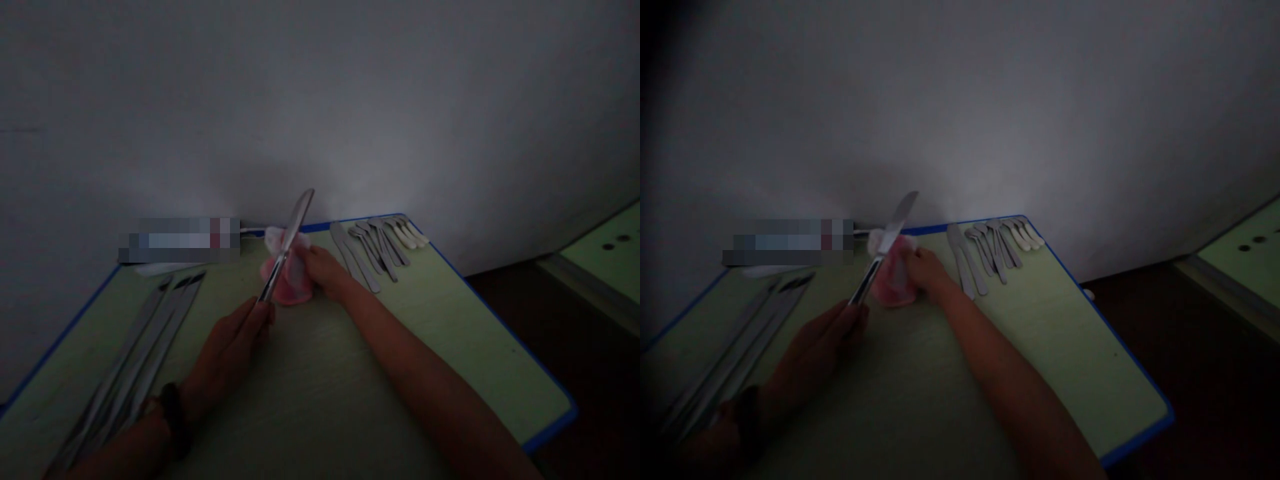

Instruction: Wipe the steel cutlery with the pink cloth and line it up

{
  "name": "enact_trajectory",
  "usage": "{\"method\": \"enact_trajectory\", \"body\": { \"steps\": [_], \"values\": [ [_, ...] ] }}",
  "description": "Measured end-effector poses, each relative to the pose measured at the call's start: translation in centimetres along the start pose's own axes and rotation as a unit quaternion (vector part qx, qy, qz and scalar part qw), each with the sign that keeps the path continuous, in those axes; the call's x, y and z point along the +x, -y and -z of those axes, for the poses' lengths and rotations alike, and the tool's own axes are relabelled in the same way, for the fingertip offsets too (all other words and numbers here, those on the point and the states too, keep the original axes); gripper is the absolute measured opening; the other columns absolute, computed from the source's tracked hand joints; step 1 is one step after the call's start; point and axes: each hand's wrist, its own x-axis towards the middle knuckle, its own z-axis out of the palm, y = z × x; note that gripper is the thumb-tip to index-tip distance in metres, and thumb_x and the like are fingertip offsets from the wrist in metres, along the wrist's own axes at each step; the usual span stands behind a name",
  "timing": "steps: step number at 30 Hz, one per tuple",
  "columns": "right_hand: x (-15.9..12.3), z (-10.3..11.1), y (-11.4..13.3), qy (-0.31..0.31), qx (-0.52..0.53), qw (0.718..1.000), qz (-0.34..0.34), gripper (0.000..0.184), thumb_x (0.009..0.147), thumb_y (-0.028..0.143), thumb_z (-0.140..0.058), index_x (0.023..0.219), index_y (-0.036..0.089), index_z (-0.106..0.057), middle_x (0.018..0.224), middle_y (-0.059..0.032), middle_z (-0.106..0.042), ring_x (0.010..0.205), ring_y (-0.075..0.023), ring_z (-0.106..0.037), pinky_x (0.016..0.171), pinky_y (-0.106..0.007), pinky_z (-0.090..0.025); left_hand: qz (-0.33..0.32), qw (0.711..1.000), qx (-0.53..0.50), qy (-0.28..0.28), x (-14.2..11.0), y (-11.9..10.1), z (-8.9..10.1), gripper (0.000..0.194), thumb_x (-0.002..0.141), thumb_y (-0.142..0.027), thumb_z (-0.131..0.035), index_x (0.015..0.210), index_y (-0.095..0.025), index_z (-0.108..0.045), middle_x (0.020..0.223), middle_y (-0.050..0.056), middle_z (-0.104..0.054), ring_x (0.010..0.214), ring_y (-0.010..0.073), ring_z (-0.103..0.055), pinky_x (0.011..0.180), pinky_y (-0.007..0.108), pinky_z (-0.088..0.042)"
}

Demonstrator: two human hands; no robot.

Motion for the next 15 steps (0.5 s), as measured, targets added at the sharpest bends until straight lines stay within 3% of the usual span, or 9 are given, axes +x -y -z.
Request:
{"method": "enact_trajectory", "body": {
  "steps": [3,5,7,9,11,12,13,15],
  "values": [
    [-1.0,0.6,1.2,0.141,-0.215,0.966,0.021,0.029,0.076,0.036,-0.059,0.054,0.018,-0.060,0.048,0.0029,-0.055,0.048,-0.0098,-0.046,0.048,-0.021,-0.036,-0.025,0.997,0.058,-0.047,0.0,-0.3,0.0,0.037,0.089,-0.051,-0.032,0.077,-0.021,-0.050,0.061,-0.002,-0.051,0.054,0.0149,-0.047,0.049,0.025,-0.037],
    [-1.3,1.1,2.1,0.196,-0.283,0.938,0.051,0.029,0.077,0.035,-0.059,0.054,0.018,-0.060,0.047,0.0028,-0.054,0.049,-0.0101,-0.046,0.051,-0.022,-0.037,-0.039,0.992,0.080,-0.087,0.1,-0.3,0.0,0.034,0.090,-0.048,-0.032,0.086,-0.021,-0.052,0.071,0.000,-0.057,0.061,0.0170,-0.052,0.054,0.026,-0.040],
    [-1.3,1.4,2.8,0.178,-0.312,0.930,0.077,0.023,0.074,0.032,-0.063,0.056,0.018,-0.061,0.051,0.0016,-0.055,0.055,-0.0126,-0.050,0.060,-0.025,-0.042,-0.043,0.989,0.084,-0.117,0.3,-0.2,0.0,0.029,0.090,-0.044,-0.032,0.098,-0.022,-0.050,0.083,0.002,-0.060,0.070,0.0186,-0.056,0.059,0.027,-0.043],
    [-1.3,1.4,3.3,0.086,-0.308,0.940,0.117,0.012,0.066,0.026,-0.070,0.062,0.018,-0.062,0.063,-0.0014,-0.060,0.072,-0.0176,-0.055,0.075,-0.032,-0.044,-0.041,0.986,0.082,-0.138,0.3,-0.3,0.0,0.027,0.091,-0.040,-0.032,0.107,-0.023,-0.047,0.092,0.003,-0.060,0.079,0.0195,-0.058,0.064,0.028,-0.044],
    [-1.6,1.1,3.9,-0.002,-0.277,0.948,0.158,0.020,0.057,0.020,-0.076,0.074,0.018,-0.065,0.082,-0.0052,-0.063,0.091,-0.0222,-0.055,0.090,-0.039,-0.039,-0.043,0.985,0.084,-0.144,0.4,-0.3,0.0,0.026,0.091,-0.038,-0.033,0.109,-0.023,-0.045,0.097,0.003,-0.060,0.084,0.0202,-0.058,0.068,0.029,-0.045],
    [-1.8,1.0,4.3,-0.016,-0.256,0.952,0.168,0.026,0.055,0.019,-0.077,0.079,0.018,-0.065,0.089,-0.0064,-0.063,0.096,-0.0230,-0.054,0.093,-0.040,-0.038,-0.046,0.985,0.085,-0.141,0.4,-0.4,-0.1,0.026,0.091,-0.038,-0.033,0.108,-0.022,-0.045,0.098,0.004,-0.060,0.085,0.0207,-0.058,0.070,0.030,-0.045],
    [-2.0,0.7,4.7,-0.001,-0.235,0.958,0.163,0.029,0.056,0.019,-0.077,0.083,0.017,-0.066,0.092,-0.0068,-0.063,0.096,-0.0224,-0.055,0.092,-0.040,-0.038,-0.049,0.986,0.089,-0.133,0.4,-0.4,-0.1,0.026,0.091,-0.038,-0.033,0.108,-0.022,-0.045,0.099,0.005,-0.060,0.086,0.0211,-0.058,0.072,0.030,-0.046],
    [-2.6,0.3,5.7,0.100,-0.185,0.971,0.112,0.025,0.065,0.024,-0.072,0.088,0.017,-0.065,0.089,-0.0056,-0.065,0.084,-0.0185,-0.059,0.081,-0.036,-0.046,-0.052,0.988,0.102,-0.106,0.4,-0.2,-0.2,0.027,0.091,-0.039,-0.033,0.106,-0.020,-0.046,0.098,0.006,-0.062,0.084,0.0215,-0.060,0.073,0.031,-0.046]
  ]
}}
